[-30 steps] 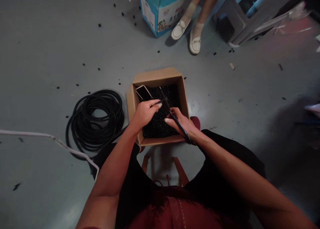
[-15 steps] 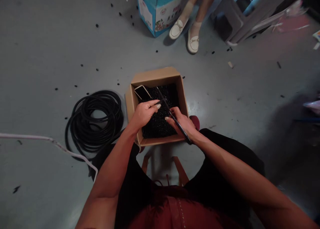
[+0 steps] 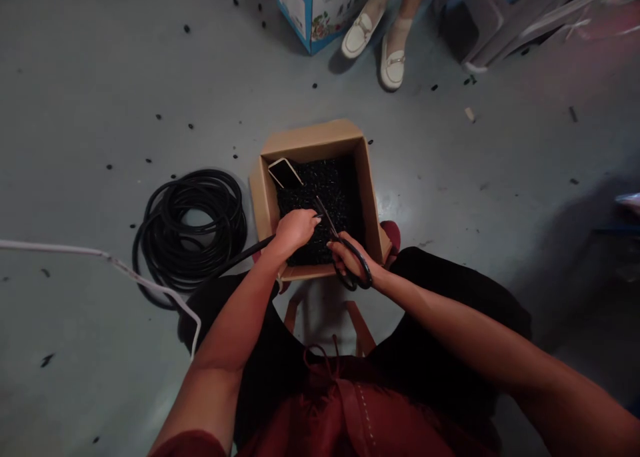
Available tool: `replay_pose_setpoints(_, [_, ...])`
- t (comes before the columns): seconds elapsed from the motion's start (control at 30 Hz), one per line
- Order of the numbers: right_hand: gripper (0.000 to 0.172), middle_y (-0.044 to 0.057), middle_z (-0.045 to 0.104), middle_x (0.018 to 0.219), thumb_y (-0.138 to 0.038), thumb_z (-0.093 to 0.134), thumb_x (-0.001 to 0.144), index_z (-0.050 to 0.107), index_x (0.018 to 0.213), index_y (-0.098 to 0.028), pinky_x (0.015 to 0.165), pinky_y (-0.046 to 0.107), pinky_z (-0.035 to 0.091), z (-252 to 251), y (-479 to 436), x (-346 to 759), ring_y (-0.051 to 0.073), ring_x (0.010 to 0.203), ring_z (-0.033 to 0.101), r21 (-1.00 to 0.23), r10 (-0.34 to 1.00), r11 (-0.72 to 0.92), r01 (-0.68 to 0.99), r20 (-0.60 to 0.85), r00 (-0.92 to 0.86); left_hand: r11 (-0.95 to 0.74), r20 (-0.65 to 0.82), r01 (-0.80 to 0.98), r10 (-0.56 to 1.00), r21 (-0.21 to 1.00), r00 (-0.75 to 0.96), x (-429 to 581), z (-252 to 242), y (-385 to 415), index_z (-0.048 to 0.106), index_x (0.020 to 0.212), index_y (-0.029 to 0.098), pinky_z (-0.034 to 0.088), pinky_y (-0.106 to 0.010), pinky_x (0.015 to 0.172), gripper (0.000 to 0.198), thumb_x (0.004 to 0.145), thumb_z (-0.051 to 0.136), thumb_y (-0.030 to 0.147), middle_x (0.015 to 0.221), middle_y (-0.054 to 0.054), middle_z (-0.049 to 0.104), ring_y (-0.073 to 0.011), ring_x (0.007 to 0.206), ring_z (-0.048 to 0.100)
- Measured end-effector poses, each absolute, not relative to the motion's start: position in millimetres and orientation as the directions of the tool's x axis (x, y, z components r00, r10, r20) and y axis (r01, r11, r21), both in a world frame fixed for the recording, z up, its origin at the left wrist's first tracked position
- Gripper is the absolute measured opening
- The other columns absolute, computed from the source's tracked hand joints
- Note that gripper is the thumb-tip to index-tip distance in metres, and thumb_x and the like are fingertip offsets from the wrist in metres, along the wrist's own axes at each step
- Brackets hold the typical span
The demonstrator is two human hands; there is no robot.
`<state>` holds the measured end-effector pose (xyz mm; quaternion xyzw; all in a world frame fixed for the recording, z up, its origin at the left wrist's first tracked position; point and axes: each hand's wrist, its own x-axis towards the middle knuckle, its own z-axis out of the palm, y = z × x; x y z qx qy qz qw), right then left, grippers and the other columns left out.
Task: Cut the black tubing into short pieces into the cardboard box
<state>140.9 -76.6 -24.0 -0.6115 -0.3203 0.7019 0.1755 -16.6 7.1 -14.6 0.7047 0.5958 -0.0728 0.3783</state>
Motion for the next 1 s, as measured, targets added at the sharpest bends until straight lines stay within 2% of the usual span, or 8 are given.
replay_pose_setpoints(0.13, [0.035, -0.011, 0.044, 0.057, -0.048, 0.06, 0.077, 0.035, 0.085, -0.025, 0.033, 0.02, 0.031, -20.7, -75.2, 137.7, 0.007, 0.038, 0.038, -0.598, 0.573, -0.8, 0.036, -0.782, -0.246, 0.02, -0.503, 0.85, 0.813, 0.526, 0.292, -18.5, -11.4, 11.2, 0.075, 0.095, 0.019, 0.047, -0.032, 0.084, 0.028, 0.093, 0.049, 0.027, 0.104, -0.012, 0.075, -0.025, 0.097, 0.067])
replay_pose_setpoints(0.27, [0.04, -0.011, 0.046, 0.059, -0.056, 0.059, 0.078, 0.034, 0.087, -0.026, 0.036, 0.021, 0.036, -18.8, -70.4, 138.1, 0.008, 0.04, 0.042, -0.564, 0.559, -0.824, -0.051, -0.797, -0.228, 0.129, -0.457, 0.713, 0.841, 0.689, 0.289, -23.1, 0.4, 20.1, 0.075, 0.105, 0.018, 0.049, -0.03, 0.084, 0.03, 0.09, 0.051, 0.026, 0.104, -0.008, 0.075, -0.022, 0.096, 0.067])
replay_pose_setpoints(0.33, [0.039, -0.009, 0.05, 0.064, -0.058, 0.056, 0.08, 0.036, 0.091, -0.025, 0.041, 0.022, 0.041, -19.2, -67.0, 139.3, 0.009, 0.045, 0.047, -0.611, 0.6, -0.791, -0.027, -0.766, -0.23, 0.216, -0.467, 0.622, 0.841, 0.753, 0.273, -26.4, 4.2, 23.2, 0.072, 0.114, 0.016, 0.049, -0.029, 0.078, 0.034, 0.088, 0.053, 0.027, 0.098, -0.007, 0.075, -0.0196, 0.088, 0.067])
replay_pose_setpoints(0.47, [0.036, -0.005, 0.057, 0.075, -0.052, 0.057, 0.084, 0.045, 0.102, -0.023, 0.059, 0.026, 0.049, -17.8, -58.5, 143.0, 0.011, 0.062, 0.057, -0.767, 0.741, -0.616, 0.179, -0.641, -0.198, 0.337, -0.458, 0.431, 0.862, 0.837, 0.215, -33.1, 5.7, 25.6, 0.062, 0.126, 0.01, 0.048, -0.026, 0.068, 0.046, 0.084, 0.057, 0.028, 0.093, -0.009, 0.073, -0.0142, 0.074, 0.063])
replay_pose_setpoints(0.57, [0.035, -0.002, 0.062, 0.081, -0.049, 0.055, 0.089, 0.048, 0.11, -0.023, 0.07, 0.03, 0.051, -13.4, -53.2, 146.6, 0.015, 0.074, 0.062, -0.793, 0.776, -0.544, 0.276, -0.6, -0.196, 0.333, -0.428, 0.382, 0.882, 0.862, 0.197, -37.2, 7.3, 25.6, 0.066, 0.115, 0.011, 0.047, -0.025, 0.065, 0.038, 0.084, 0.059, 0.031, 0.089, -0.008, 0.073, -0.0116, 0.066, 0.059])
replay_pose_setpoints(0.7, [0.041, 0.002, 0.065, 0.09, -0.052, 0.053, 0.091, 0.048, 0.119, -0.023, 0.074, 0.032, 0.053, -5.6, -49.3, 150.8, 0.017, 0.081, 0.066, -0.815, 0.786, -0.509, 0.277, -0.572, -0.235, 0.286, -0.392, 0.395, 0.894, 0.873, 0.219, -41.1, 12.8, 25.1, 0.069, 0.112, 0.015, 0.046, -0.024, 0.064, 0.036, 0.085, 0.058, 0.035, 0.085, -0.005, 0.072, -0.0109, 0.064, 0.057])
replay_pose_setpoints(0.83, [0.044, 0.003, 0.064, 0.092, -0.055, 0.048, 0.093, 0.047, 0.121, -0.022, 0.071, 0.031, 0.053, 0.5, -46.4, 150.8, 0.015, 0.075, 0.066, -0.814, 0.774, -0.521, 0.256, -0.577, -0.26, 0.264, -0.386, 0.445, 0.898, 0.856, 0.21, -42.6, 17.7, 25.0, 0.069, 0.116, 0.014, 0.044, -0.024, 0.063, 0.039, 0.087, 0.054, 0.036, 0.08, -0.003, 0.07, -0.0105, 0.062, 0.055])
replay_pose_setpoints(1.0, [0.039, 0.001, 0.062, 0.086, -0.055, 0.048, 0.091, 0.047, 0.112, -0.022, 0.063, 0.03, 0.051, 6.4, -42.2, 148.7, 0.014, 0.066, 0.062, -0.794, 0.769, -0.55, 0.26, -0.602, -0.213, 0.243, -0.374, 0.461, 0.902, 0.853, 0.216, -41.8, 18.6, 24.5, 0.07, 0.114, 0.016, 0.042, -0.024, 0.061, 0.038, 0.089, 0.052, 0.038, 0.075, -0.001, 0.068, -0.0095, 0.058, 0.052])
